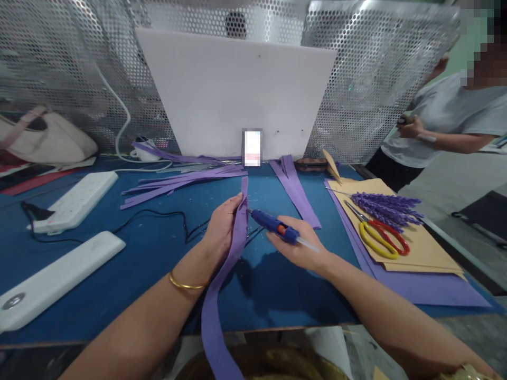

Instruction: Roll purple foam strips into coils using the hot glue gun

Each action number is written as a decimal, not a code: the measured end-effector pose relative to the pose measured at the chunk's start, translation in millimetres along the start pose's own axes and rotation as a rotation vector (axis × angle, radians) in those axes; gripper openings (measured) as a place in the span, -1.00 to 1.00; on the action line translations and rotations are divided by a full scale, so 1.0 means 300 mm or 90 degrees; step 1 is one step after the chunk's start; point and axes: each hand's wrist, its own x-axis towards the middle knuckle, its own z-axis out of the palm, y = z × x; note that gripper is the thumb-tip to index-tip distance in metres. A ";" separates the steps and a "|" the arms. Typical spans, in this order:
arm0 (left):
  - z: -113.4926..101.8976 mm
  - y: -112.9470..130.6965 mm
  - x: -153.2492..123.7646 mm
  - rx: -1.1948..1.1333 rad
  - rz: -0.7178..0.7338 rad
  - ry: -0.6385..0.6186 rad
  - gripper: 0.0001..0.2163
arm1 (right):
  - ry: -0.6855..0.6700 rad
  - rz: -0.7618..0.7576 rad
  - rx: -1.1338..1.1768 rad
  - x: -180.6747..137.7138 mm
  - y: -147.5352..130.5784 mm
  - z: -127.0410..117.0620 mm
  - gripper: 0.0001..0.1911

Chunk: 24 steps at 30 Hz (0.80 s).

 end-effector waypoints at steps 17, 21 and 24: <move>-0.005 0.006 0.011 -0.024 0.008 0.004 -0.86 | -0.035 0.009 0.001 -0.004 -0.003 -0.005 -0.68; 0.012 0.011 -0.001 -0.040 -0.013 0.033 -0.82 | -0.047 0.025 -0.012 -0.001 -0.008 -0.005 -0.67; 0.015 0.011 -0.004 -0.044 -0.019 0.032 -0.81 | -0.050 0.026 -0.012 0.000 -0.013 -0.007 -0.67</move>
